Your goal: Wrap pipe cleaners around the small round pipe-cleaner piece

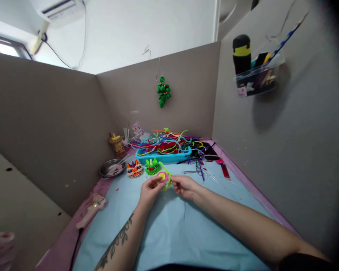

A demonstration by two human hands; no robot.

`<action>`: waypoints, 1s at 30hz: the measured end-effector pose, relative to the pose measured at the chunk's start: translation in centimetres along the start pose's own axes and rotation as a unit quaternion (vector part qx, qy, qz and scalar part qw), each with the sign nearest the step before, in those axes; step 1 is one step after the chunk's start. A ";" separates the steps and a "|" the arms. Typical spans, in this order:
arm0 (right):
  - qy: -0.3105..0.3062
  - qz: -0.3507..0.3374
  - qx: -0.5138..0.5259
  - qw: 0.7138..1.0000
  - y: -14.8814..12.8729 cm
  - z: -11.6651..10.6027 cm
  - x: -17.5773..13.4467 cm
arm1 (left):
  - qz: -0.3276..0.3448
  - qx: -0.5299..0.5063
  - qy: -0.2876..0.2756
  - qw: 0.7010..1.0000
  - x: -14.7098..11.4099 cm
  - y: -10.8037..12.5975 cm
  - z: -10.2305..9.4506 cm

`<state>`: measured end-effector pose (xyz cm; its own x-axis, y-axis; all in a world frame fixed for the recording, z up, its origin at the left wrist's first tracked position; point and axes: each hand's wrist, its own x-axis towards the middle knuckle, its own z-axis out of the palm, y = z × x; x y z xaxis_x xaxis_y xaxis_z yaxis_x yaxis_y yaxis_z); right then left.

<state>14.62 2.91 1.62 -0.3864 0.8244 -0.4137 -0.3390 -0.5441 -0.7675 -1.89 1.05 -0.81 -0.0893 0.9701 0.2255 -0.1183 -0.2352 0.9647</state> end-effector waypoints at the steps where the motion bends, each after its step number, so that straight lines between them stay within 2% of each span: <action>1: 0.004 -0.010 0.014 1.000 0.2 0.1 0.0 | 0.001 0.003 0.004 1.000 0.0 0.0 0.1; 6: -0.009 0.003 0.071 0.997 0.7 0.6 0.0 | 0.037 0.066 0.001 0.997 -0.6 0.6 0.7; 10: -0.029 0.011 0.047 0.998 0.9 0.5 0.0 | 0.078 0.138 -0.008 0.987 -1.1 1.3 1.1; 15: -0.059 -0.006 -0.004 0.998 1.0 0.3 -0.3 | 0.102 0.167 0.001 0.981 -1.3 1.5 1.3; 18: -0.047 -0.032 -0.048 0.997 1.4 0.2 -0.2 | 0.101 0.167 0.000 0.981 -1.3 1.3 1.3; 24: -0.023 -0.134 -0.096 0.986 2.6 0.6 0.3 | 0.086 0.163 0.001 0.983 -1.0 1.0 1.2; 28: 0.044 -0.193 -0.093 0.976 3.0 0.9 0.4 | 0.067 0.138 0.024 0.988 -0.6 0.6 0.9; 30: 0.059 -0.192 -0.081 0.976 3.2 1.0 0.4 | 0.056 0.107 0.048 0.992 -0.3 0.3 0.6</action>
<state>12.56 1.35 -0.53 -0.1536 0.9799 -0.1270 -0.2948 -0.1681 -0.9407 -1.31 0.76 -0.53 -0.1853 0.9260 0.3290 0.1086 -0.3134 0.9434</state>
